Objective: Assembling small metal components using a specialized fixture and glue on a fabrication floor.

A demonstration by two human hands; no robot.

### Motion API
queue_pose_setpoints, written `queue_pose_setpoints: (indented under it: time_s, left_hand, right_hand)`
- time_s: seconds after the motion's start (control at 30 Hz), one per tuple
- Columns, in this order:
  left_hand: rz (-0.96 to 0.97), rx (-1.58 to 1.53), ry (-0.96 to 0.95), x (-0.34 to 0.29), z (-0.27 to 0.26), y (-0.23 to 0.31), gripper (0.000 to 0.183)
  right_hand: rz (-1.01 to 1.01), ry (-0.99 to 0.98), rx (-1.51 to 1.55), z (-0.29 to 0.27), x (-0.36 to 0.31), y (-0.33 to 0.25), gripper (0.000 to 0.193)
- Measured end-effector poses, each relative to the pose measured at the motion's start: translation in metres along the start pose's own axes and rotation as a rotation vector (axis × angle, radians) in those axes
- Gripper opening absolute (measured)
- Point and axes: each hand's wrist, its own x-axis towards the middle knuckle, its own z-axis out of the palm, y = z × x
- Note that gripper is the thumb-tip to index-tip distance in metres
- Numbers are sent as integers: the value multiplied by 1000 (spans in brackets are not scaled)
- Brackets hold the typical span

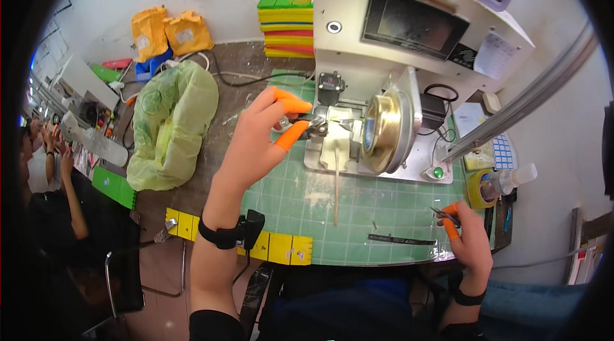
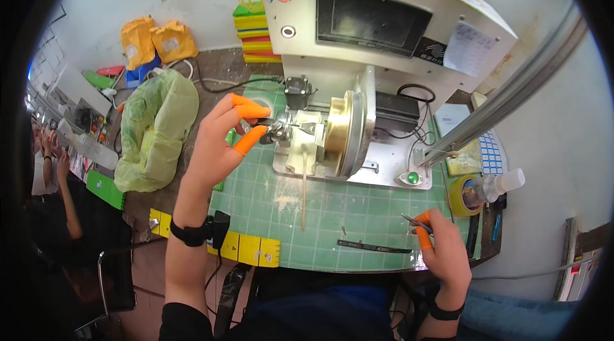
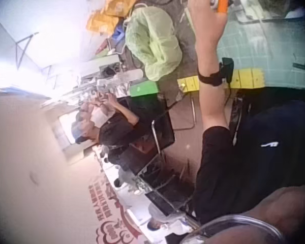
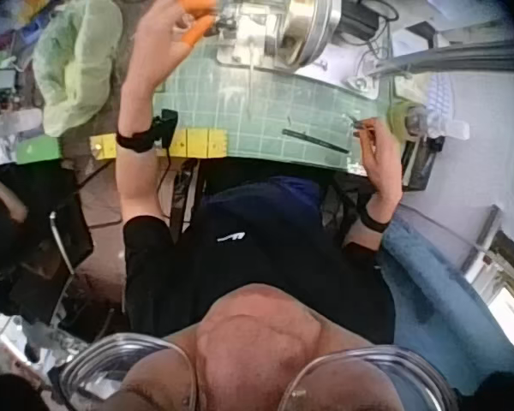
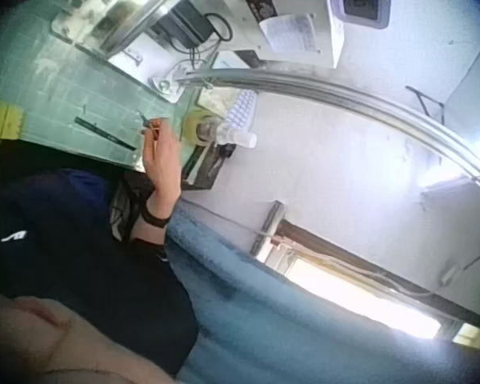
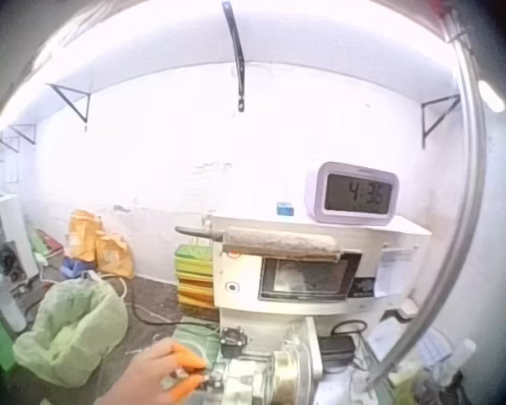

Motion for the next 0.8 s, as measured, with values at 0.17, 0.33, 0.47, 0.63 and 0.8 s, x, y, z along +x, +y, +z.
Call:
queue_pose_setpoints:
  time_s: [0.17, 0.33, 0.47, 0.63, 0.8]
  left_hand:
    - [242, 314, -66, 7, -4, 7, 18]
    - [209, -30, -107, 9, 9, 2, 13]
    - [-56, -475, -31, 9, 27, -3, 7]
    - [10, -441, -53, 7, 25, -18, 4]
    - [56, -444, -12, 6, 31, -19, 4]
  right_hand:
    - [82, -29, 147, -9, 0, -16, 18]
    - [258, -126, 468, -6, -3, -51, 17]
    - [43, -362, 939, 21, 14, -67, 28]
    - [76, -693, 1171, 50, 55, -90, 66]
    - [276, -741, 1873, 89, 75, -123, 59]
